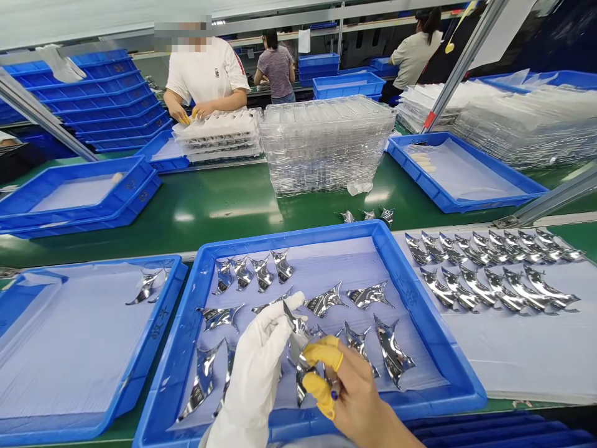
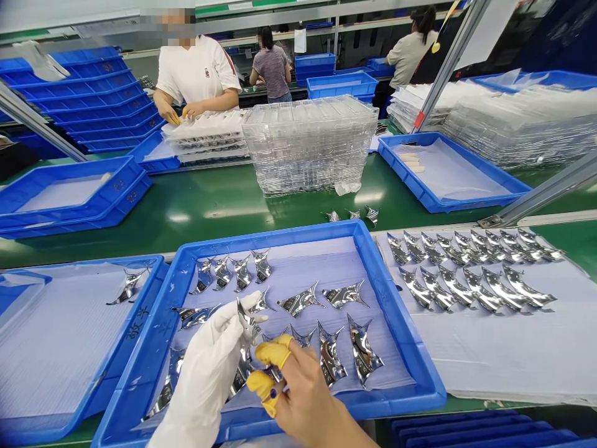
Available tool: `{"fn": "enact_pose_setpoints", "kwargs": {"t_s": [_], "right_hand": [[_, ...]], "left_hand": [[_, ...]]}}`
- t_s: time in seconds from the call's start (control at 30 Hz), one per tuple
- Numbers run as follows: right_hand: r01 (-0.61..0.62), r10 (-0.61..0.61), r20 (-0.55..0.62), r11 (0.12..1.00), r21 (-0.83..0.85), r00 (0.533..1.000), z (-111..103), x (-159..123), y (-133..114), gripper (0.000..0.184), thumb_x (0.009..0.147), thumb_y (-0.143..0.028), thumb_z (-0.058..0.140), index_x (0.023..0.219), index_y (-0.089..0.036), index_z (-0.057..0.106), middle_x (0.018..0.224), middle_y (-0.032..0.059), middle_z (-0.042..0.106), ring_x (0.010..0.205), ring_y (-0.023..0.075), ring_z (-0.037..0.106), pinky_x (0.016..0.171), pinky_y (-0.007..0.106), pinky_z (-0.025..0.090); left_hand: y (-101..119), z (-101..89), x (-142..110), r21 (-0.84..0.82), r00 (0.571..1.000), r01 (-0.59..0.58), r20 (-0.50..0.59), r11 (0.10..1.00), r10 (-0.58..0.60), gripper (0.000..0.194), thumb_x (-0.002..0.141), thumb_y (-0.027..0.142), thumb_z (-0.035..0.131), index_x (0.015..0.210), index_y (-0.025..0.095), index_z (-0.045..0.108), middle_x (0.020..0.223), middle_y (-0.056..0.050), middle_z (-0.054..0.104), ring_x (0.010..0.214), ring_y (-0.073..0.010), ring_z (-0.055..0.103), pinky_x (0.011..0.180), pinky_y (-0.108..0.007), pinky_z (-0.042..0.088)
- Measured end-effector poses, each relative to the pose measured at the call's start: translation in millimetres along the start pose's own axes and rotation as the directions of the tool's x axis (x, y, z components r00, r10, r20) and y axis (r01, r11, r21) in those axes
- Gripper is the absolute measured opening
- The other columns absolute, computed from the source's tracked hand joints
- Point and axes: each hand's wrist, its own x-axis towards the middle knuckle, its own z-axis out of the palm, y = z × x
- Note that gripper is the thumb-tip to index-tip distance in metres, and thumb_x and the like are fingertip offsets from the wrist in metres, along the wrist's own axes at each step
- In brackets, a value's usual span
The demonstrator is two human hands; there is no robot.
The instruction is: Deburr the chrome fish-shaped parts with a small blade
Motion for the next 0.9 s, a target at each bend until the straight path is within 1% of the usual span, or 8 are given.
{"fn": "enact_pose_setpoints", "kwargs": {"t_s": [0.1,0.2,0.33,0.47,0.67,0.8,0.83,0.9], "right_hand": [[0.016,-0.015,0.026,0.999,-0.041,1.0,5,-4,1,0.026,0.096,-0.004,0.05,0.106,-0.023,0.064,0.08,0.0032,0.072,0.067,0.018,0.069,0.059,0.027,0.052],[-0.007,0.009,0.024,0.998,-0.066,1.0,9,-6,4,0.028,0.093,0.0,0.048,0.099,-0.022,0.064,0.078,0.003,0.07,0.063,0.0169,0.066,0.057,0.026,0.049],[-0.033,0.033,0.012,0.999,-0.031,0.999,9,-5,4,0.027,0.096,-0.002,0.048,0.095,-0.021,0.066,0.079,0.004,0.071,0.066,0.0173,0.065,0.059,0.027,0.05],[-0.139,0.136,0.035,0.982,0.126,0.99,6,2,-1,0.023,0.099,-0.008,0.05,0.087,-0.022,0.065,0.072,0.0011,0.066,0.059,0.0146,0.056,0.054,0.025,0.045],[-0.296,0.3,0.013,0.934,0.198,0.954,-1,12,-6,0.02,0.096,-0.016,0.061,0.078,-0.022,0.064,0.06,-0.005,0.055,0.051,0.0113,0.044,0.048,0.022,0.039],[-0.192,0.193,0.005,0.97,0.149,0.981,-5,14,-9,0.019,0.098,-0.014,0.059,0.083,-0.022,0.066,0.065,-0.0027,0.064,0.053,0.0124,0.051,0.05,0.022,0.042],[-0.143,0.143,0.009,0.983,0.117,0.99,-7,14,-9,0.019,0.099,-0.012,0.057,0.086,-0.022,0.067,0.068,-0.0013,0.068,0.054,0.013,0.054,0.051,0.023,0.043],[-0.037,0.037,0.018,0.999,0.028,0.999,-9,13,-9,0.021,0.101,-0.009,0.053,0.092,-0.022,0.068,0.074,0.0015,0.073,0.057,0.0144,0.061,0.053,0.024,0.046]], "left_hand": [[-4,0.7,-1,0.041,0.999,-0.037,-0.035,0.998,0.039,0.047,0.086,0.048,0.08,0.123,0.02,0.077,0.128,-0.013,0.076,0.106,-0.0244,0.072,0.091,-0.031,0.057],[-5,2.3,-3,0.08,0.994,-0.063,-0.08,0.995,0.069,0.046,0.087,0.049,0.079,0.123,0.021,0.076,0.127,-0.012,0.077,0.103,-0.0221,0.073,0.09,-0.03,0.058],[-2,2.6,-2,0.143,0.986,-0.106,-0.114,0.984,0.123,0.04,0.086,0.048,0.08,0.114,0.019,0.078,0.115,-0.011,0.081,0.101,-0.0227,0.075,0.089,-0.029,0.059],[6,-1.4,1,0.19,0.977,-0.127,-0.148,0.974,0.156,0.034,0.088,0.048,0.078,0.1,0.017,0.08,0.105,-0.01,0.082,0.095,-0.0234,0.076,0.084,-0.029,0.059],[17,2.2,-3,0.246,0.97,-0.167,-0.134,0.955,0.205,0.035,0.088,0.051,0.075,0.105,0.021,0.082,0.114,-0.008,0.08,0.111,-0.0268,0.073,0.098,-0.033,0.057],[13,5.4,0,0.266,0.978,-0.132,-0.124,0.955,0.17,0.055,0.068,0.031,0.091,0.121,0.026,0.077,0.114,-0.004,0.079,0.11,-0.0263,0.072,0.097,-0.035,0.059],[11,4.4,2,0.268,0.977,-0.144,-0.115,0.953,0.18,0.057,0.066,0.028,0.091,0.121,0.028,0.076,0.111,-0.002,0.079,0.11,-0.0251,0.072,0.1,-0.035,0.058],[7,0.4,4,0.264,0.967,-0.199,-0.104,0.944,0.233,0.047,0.072,0.03,0.089,0.117,0.03,0.078,0.107,0.0,0.08,0.11,-0.0235,0.072,0.109,-0.038,0.053]]}}
